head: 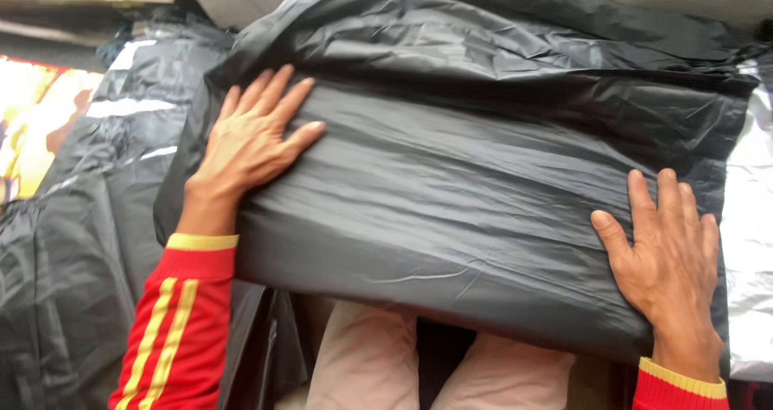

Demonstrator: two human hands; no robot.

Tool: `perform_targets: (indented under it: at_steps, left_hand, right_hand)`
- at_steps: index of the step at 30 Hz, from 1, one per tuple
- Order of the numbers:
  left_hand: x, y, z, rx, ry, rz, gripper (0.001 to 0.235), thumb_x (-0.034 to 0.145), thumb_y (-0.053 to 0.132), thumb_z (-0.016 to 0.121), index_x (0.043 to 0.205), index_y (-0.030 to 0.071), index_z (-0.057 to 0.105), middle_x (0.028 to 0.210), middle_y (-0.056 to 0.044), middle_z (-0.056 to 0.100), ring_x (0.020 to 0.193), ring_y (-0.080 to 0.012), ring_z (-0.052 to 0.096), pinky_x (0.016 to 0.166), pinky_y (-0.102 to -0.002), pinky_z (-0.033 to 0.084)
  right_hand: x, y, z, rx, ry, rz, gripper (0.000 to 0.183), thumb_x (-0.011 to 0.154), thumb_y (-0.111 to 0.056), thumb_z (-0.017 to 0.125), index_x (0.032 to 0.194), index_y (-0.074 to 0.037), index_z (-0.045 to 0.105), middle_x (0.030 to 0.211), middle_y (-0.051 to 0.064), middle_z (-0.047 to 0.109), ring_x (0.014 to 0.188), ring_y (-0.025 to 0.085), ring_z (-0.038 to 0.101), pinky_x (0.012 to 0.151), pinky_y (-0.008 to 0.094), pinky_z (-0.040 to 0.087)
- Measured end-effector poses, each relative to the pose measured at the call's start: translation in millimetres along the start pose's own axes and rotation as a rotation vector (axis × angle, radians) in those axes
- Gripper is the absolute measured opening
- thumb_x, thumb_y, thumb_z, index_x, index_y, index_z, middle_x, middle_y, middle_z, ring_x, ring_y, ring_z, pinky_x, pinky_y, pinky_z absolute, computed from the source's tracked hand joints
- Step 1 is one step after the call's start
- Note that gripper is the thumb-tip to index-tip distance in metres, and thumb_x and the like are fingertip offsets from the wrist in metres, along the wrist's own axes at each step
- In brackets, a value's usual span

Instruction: The person folds a large black plastic bag on a wooden table. They smooth the surface, fold the sides inward, and roll the bag into a compact bundle.

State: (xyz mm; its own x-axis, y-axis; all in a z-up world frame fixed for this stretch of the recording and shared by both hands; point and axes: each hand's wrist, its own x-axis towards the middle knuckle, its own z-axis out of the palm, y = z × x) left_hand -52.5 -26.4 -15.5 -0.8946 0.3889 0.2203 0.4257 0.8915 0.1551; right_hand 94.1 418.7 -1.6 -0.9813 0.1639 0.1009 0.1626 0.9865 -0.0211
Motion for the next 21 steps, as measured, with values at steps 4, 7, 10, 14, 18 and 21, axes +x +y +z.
perform_targets:
  at_steps: [4,7,10,14,18,21]
  left_hand:
    - [-3,-6,2,-0.026,0.012,-0.035,0.062,0.094,0.051,0.042,0.147,0.019,0.037,0.153,-0.010,0.031,0.137,-0.0339,0.029,0.108,-0.053,0.022]
    - [1,-6,0,-0.033,-0.010,-0.038,0.063,0.091,0.051,0.044,0.144,0.018,0.040,0.151,-0.011,0.033,0.133,-0.0341,0.032,0.106,-0.055,0.023]
    - [17,5,-20,0.167,-0.136,-0.040,0.063,0.084,0.056,0.046,0.134,0.017,0.048,0.140,-0.012,0.046,0.122,-0.0345,0.046,0.096,-0.069,0.025]
    - [39,18,-10,0.228,-0.049,-0.036,0.048,0.071,0.046,0.051,0.101,0.012,0.070,0.108,-0.013,0.061,0.116,-0.0307,0.050,0.107,-0.059,0.018]
    - [39,35,21,0.141,0.257,-0.011,0.055,0.085,0.061,0.056,0.102,0.009,0.065,0.108,-0.019,0.056,0.107,-0.0376,0.051,0.095,-0.053,0.031]
    - [36,37,37,0.170,0.346,0.031,0.055,0.090,0.055,0.056,0.119,0.009,0.060,0.121,-0.021,0.051,0.112,-0.0384,0.047,0.091,-0.054,0.034]
  right_hand:
    - [0,3,4,-0.055,0.031,-0.039,0.073,0.093,-0.056,0.032,0.148,-0.009,0.039,0.153,0.025,0.033,0.136,0.044,0.032,0.101,0.062,0.027]
    - [6,-2,-4,-0.020,-0.133,0.064,0.075,0.088,-0.058,0.032,0.149,-0.014,0.027,0.157,0.020,0.019,0.141,0.038,0.020,0.105,0.059,0.020]
    - [9,-20,-26,-0.131,-0.102,0.044,0.072,0.088,-0.058,0.038,0.143,-0.013,0.039,0.142,0.023,0.039,0.135,0.042,0.030,0.102,0.062,0.024]
    - [20,-98,-54,-0.384,0.393,-0.349,0.062,0.087,-0.052,0.058,0.129,-0.006,0.056,0.126,0.017,0.058,0.112,0.033,0.054,0.088,0.047,0.040]
    - [39,-184,-22,0.070,0.435,-0.514,0.068,0.091,-0.052,0.057,0.139,-0.004,0.047,0.141,0.016,0.048,0.131,0.036,0.043,0.106,0.054,0.031]
    - [52,-222,25,0.208,0.266,-0.449,0.077,0.086,-0.061,0.049,0.141,-0.007,0.041,0.148,0.014,0.040,0.137,0.032,0.037,0.110,0.055,0.026]
